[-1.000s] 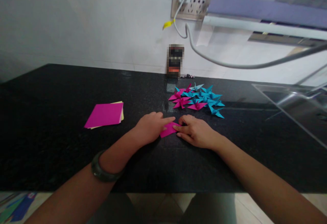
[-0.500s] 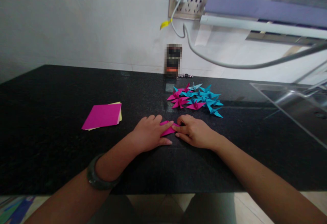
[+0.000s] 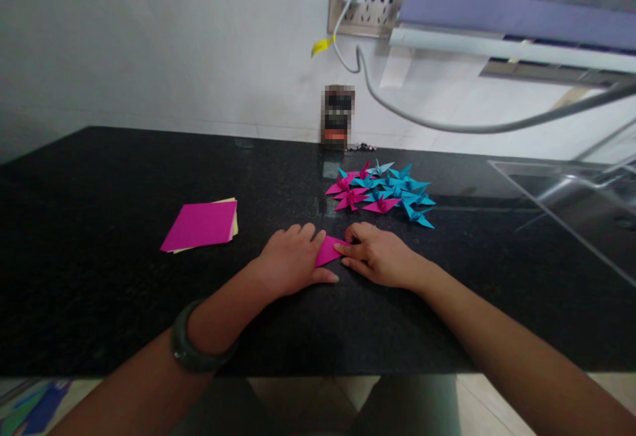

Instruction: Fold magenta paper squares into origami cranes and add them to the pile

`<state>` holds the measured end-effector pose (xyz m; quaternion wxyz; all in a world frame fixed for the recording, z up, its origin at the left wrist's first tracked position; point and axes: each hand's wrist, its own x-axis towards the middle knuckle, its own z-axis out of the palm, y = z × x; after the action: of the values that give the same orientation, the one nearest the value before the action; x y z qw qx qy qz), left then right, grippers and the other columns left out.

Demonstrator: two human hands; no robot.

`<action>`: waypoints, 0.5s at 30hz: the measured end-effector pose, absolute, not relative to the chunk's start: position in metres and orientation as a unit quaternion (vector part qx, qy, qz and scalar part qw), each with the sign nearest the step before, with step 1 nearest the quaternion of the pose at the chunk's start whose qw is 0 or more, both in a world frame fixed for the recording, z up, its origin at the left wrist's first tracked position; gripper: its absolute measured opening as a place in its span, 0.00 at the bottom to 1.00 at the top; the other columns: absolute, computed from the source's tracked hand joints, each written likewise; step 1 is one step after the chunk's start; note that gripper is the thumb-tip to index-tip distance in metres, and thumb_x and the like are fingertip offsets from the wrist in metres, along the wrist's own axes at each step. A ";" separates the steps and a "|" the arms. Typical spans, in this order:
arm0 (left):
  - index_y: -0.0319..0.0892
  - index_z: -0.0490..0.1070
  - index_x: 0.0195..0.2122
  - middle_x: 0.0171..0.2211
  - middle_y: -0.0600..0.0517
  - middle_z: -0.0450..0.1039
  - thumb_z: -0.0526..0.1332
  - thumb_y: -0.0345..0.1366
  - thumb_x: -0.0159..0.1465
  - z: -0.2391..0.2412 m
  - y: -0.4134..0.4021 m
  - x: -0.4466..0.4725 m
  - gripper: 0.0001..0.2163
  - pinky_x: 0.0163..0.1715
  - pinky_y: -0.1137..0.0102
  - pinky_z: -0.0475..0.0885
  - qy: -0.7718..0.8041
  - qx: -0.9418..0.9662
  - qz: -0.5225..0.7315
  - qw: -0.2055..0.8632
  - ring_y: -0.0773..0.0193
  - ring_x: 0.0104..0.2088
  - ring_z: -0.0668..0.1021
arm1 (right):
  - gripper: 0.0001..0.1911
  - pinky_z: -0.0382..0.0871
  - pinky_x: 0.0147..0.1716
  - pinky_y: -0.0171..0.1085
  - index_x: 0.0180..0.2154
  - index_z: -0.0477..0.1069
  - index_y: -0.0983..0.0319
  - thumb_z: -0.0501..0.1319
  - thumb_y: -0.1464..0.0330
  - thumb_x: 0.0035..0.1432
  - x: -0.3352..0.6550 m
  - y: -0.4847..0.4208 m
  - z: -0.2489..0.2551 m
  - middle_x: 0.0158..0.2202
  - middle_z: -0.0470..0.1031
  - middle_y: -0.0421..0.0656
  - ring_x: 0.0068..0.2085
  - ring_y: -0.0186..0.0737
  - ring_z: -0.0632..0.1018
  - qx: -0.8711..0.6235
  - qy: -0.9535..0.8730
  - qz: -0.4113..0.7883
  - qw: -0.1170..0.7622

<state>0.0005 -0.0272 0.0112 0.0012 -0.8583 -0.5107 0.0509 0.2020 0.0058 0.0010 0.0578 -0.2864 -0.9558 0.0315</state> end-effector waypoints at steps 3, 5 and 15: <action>0.36 0.61 0.54 0.42 0.41 0.66 0.47 0.62 0.54 0.009 -0.027 0.001 0.37 0.37 0.64 0.64 -0.525 -0.850 0.039 0.000 0.51 0.41 0.70 | 0.16 0.62 0.35 0.37 0.45 0.71 0.59 0.51 0.62 0.60 0.202 0.006 0.000 0.39 0.64 0.47 0.38 0.39 0.66 -0.288 -0.955 0.035 0.061; 0.37 0.56 0.57 0.44 0.41 0.65 0.46 0.62 0.54 0.008 -0.027 0.000 0.38 0.37 0.63 0.64 -0.527 -0.850 0.031 -0.001 0.52 0.41 0.70 | 0.16 0.62 0.36 0.37 0.45 0.71 0.59 0.51 0.62 0.60 0.202 0.006 0.000 0.40 0.64 0.47 0.39 0.39 0.66 -0.289 -0.955 0.037 0.062; 0.46 0.58 0.57 0.45 0.42 0.64 0.49 0.61 0.53 0.011 -0.029 0.002 0.34 0.35 0.63 0.64 -0.506 -0.860 0.057 0.002 0.51 0.41 0.69 | 0.17 0.63 0.37 0.38 0.47 0.70 0.59 0.52 0.61 0.59 0.202 0.004 0.003 0.40 0.65 0.47 0.39 0.40 0.67 -0.286 -0.956 0.031 0.052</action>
<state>0.0021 -0.0294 0.0114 0.0020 -0.8604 -0.5063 0.0575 0.2020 0.0043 0.0033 0.0515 -0.2858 -0.9564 0.0309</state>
